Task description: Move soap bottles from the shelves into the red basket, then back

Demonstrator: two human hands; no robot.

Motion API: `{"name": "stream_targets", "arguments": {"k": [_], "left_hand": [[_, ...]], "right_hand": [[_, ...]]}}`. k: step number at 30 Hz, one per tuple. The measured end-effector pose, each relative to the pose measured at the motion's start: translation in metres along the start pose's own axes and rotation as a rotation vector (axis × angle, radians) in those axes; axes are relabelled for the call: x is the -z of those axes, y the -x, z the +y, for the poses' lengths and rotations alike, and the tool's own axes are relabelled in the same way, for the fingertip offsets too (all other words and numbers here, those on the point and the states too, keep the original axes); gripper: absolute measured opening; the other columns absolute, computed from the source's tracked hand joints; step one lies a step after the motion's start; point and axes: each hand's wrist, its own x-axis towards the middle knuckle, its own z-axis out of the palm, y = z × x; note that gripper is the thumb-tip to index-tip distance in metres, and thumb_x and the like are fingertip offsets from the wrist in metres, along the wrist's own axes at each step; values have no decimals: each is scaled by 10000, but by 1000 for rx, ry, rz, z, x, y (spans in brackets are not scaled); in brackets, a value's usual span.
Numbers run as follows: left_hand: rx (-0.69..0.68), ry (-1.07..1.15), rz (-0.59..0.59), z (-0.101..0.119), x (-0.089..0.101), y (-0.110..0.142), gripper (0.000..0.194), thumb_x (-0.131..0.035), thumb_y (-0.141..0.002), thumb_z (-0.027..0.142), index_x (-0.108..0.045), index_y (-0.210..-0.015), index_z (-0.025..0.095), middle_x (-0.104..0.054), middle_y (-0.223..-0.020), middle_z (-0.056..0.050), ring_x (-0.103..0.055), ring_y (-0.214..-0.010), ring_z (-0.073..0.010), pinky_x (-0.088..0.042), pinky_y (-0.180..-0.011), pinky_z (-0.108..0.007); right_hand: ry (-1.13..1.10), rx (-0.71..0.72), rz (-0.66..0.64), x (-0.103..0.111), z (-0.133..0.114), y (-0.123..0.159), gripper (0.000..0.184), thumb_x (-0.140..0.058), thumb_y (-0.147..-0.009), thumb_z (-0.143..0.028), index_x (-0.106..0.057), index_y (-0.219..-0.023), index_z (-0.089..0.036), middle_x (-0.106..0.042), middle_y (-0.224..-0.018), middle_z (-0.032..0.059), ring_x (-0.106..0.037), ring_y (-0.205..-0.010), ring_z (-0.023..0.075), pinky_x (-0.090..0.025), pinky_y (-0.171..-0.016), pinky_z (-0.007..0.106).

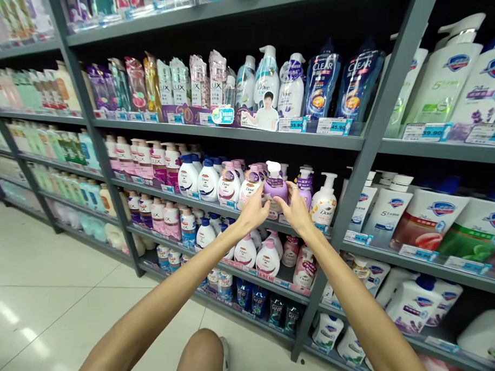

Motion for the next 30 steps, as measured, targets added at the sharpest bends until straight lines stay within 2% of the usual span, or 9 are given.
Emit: {"name": "stream_targets", "arguments": {"k": [5, 9, 13, 18, 21, 23, 25, 27, 30], "left_hand": [[19, -169, -45, -8, -7, 0, 649, -565, -972, 241, -404, -1587, 114, -626, -1424, -235, -636, -1284, -335, -453, -1175, -580], [-40, -280, -10, -13, -12, 2, 588, -529, -991, 233, -438, -1553, 89, -591, -1366, -236, -637, -1220, -338, -492, -1120, -550], [-23, -345, 12, -16, -19, 0, 568, -507, -1010, 260, -440, -1548, 91, -525, -1366, -241, -665, -1114, -327, -539, -1033, -530], [-85, -362, 18, -18, -23, -10, 576, -486, -956, 157, -457, -1527, 81, -594, -1391, -252, -575, -1333, -357, -441, -1168, -553], [-63, -328, 82, -6, -18, -21, 587, -530, -944, 167, -468, -1517, 54, -561, -1496, -283, -564, -1376, -373, -392, -1217, -562], [38, -282, 102, 6, -12, -29, 605, -593, -948, 212, -473, -1517, 48, -549, -1526, -287, -676, -1230, -360, -449, -1171, -541], [166, -212, 62, 18, -9, -36, 623, -646, -954, 279, -484, -1511, 51, -630, -1441, -274, -769, -923, -307, -558, -1017, -503], [234, -167, 13, 24, -10, -42, 640, -691, -950, 335, -503, -1492, 52, -734, -1257, -236, -745, -668, -256, -608, -811, -445], [266, -182, -24, 25, -18, -48, 706, -791, -900, 398, -539, -1433, 10, -783, -904, -166, -692, -520, -253, -573, -637, -389]], "right_hand": [[220, 18, 26, -6, 0, 0, 553, -564, -1037, -410, -561, -1486, -88, -595, -1471, 240, -547, -1408, 361, -427, -1208, 538], [331, 42, 42, -5, -7, 6, 465, -506, -1053, -357, -620, -1436, -120, -581, -1391, 228, -608, -1270, 362, -548, -1055, 523], [365, -14, 55, -6, -12, 3, 399, -521, -1033, -313, -660, -1352, -117, -583, -1320, 218, -650, -1128, 355, -578, -966, 513], [419, -67, 81, -11, -12, -9, 345, -569, -1007, -327, -699, -1262, -134, -611, -1237, 206, -664, -1012, 334, -577, -928, 499], [381, -56, 129, -3, -13, -6, 328, -574, -1007, -325, -715, -1227, -127, -655, -1138, 180, -661, -1006, 319, -554, -959, 472], [332, -37, 198, 10, -13, 3, 320, -550, -1020, -332, -724, -1204, -137, -679, -1072, 147, -663, -962, 287, -546, -950, 435], [311, -43, 280, 26, -11, 15, 334, -547, -1020, -351, -723, -1213, -143, -692, -1025, 122, -659, -909, 262, -537, -943, 416], [327, -80, 330, 39, -7, 25, 408, -578, -1004, -396, -702, -1279, -121, -697, -971, 110, -659, -891, 267, -523, -969, 434], [342, -165, 273, 48, 2, 29, 617, -626, -980, -469, -604, -1451, -72, -690, -825, 73, -672, -883, 296, -499, -1013, 479]]}}
